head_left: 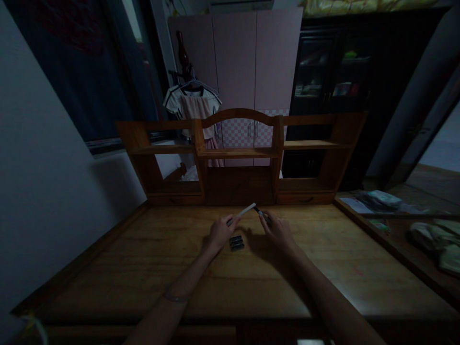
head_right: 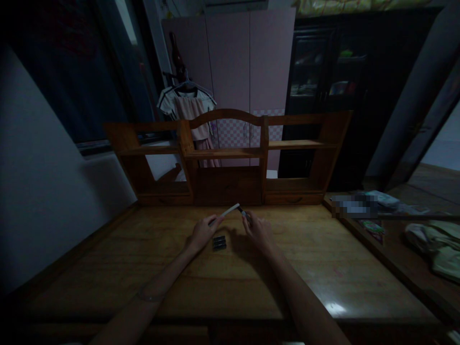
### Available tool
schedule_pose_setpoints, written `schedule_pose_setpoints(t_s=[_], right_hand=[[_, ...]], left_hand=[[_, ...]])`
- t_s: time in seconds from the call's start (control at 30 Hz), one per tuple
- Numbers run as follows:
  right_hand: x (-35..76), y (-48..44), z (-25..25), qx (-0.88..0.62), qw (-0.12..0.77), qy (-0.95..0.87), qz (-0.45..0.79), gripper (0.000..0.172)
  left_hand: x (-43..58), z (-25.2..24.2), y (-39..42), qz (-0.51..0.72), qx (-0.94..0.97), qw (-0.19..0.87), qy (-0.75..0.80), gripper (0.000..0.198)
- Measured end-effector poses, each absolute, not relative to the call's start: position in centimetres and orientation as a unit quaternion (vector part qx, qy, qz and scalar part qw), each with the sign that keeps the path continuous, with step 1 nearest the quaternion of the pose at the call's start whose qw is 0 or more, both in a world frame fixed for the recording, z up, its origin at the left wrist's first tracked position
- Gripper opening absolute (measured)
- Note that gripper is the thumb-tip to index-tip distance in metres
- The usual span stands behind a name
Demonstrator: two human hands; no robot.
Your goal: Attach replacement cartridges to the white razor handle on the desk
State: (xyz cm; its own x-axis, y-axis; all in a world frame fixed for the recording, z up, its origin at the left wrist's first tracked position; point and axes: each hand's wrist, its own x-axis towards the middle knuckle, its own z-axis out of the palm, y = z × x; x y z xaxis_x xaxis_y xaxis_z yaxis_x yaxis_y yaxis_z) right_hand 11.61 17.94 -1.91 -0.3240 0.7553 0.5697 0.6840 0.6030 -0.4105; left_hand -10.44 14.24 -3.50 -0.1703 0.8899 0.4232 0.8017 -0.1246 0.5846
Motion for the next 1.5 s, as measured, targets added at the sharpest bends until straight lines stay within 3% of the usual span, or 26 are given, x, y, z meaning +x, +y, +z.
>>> schedule_pose_setpoints(t_s=[1.5], right_hand=[[11.52, 17.84, -1.63, -0.443, 0.410, -0.795, 0.053, 0.039]], left_hand=[[-10.43, -3.65, 14.37, 0.381, 0.646, 0.090, 0.656, 0.048]])
